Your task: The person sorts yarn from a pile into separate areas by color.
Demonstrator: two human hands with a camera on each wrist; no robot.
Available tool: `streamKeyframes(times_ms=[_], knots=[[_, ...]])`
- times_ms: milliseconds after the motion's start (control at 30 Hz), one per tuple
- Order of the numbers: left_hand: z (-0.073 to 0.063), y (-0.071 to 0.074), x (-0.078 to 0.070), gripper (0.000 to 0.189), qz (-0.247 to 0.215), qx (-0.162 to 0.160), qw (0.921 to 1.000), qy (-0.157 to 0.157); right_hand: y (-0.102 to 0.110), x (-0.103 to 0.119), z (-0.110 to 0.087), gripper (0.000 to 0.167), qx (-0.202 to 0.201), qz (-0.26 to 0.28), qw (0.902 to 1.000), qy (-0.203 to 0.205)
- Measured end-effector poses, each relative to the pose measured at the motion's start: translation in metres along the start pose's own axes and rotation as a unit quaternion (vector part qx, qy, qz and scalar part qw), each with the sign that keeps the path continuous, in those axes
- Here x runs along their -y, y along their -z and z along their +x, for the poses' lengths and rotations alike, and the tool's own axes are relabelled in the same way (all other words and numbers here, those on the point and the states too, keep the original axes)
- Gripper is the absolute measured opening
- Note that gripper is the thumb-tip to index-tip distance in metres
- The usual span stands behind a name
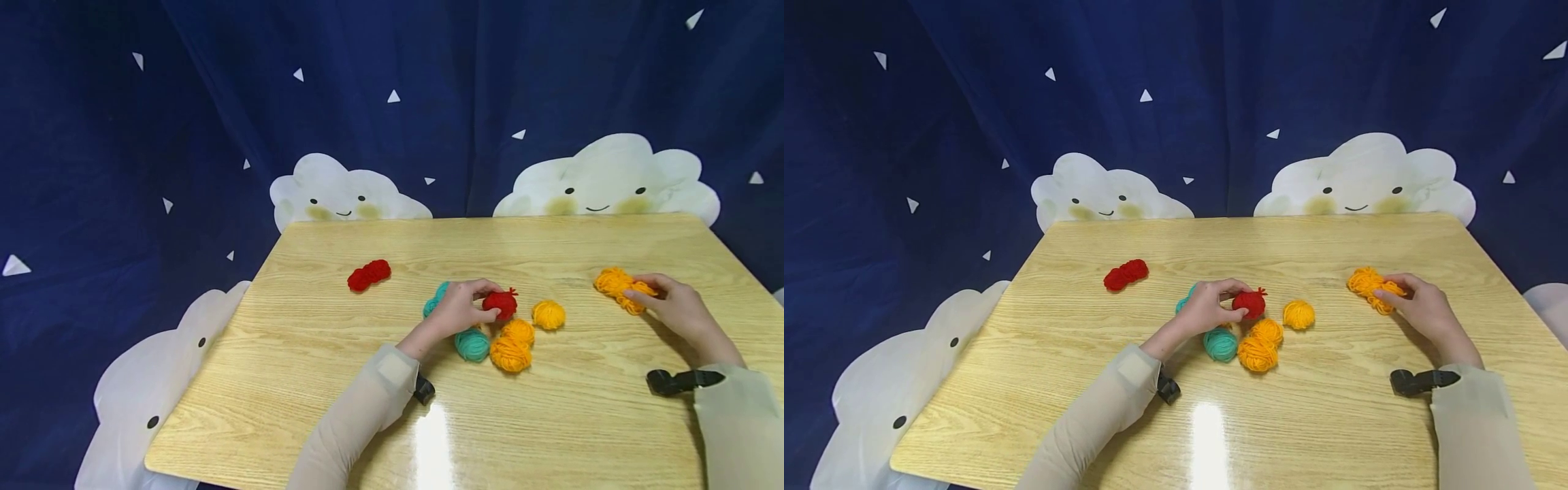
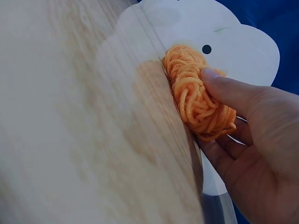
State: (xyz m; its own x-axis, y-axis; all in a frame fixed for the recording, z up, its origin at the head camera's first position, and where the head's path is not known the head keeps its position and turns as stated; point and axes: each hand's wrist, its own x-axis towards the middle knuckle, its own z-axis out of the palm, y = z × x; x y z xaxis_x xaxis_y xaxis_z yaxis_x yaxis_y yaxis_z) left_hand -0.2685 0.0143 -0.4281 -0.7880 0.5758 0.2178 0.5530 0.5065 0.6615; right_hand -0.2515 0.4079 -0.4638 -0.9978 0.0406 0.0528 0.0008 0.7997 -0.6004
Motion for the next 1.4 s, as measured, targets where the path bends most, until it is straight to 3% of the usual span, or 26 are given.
streamKeyframes(times_ms=[267, 500, 1067, 1400], knots=[[-0.002, 0.001, 0.001, 0.032, -0.031, -0.024, 0.9992, 0.014, -0.001, 0.002, -0.001, 0.066, 0.000, 0.006, 1.0000, 0.001], [-0.004, 0.004, 0.004, 0.033, -0.084, -0.057, 0.9946, 0.020, -0.001, 0.002, 0.001, 0.066, -0.003, 0.004, 1.0000, -0.003], [-0.013, 0.020, 0.019, 0.034, -0.086, -0.094, 0.9909, 0.044, -0.003, 0.001, 0.000, 0.067, -0.006, 0.001, 1.0000, 0.003], [-0.019, 0.031, 0.028, 0.034, -0.113, -0.132, 0.9831, 0.057, -0.002, 0.000, 0.002, 0.067, -0.003, -0.001, 1.0000, -0.005]])
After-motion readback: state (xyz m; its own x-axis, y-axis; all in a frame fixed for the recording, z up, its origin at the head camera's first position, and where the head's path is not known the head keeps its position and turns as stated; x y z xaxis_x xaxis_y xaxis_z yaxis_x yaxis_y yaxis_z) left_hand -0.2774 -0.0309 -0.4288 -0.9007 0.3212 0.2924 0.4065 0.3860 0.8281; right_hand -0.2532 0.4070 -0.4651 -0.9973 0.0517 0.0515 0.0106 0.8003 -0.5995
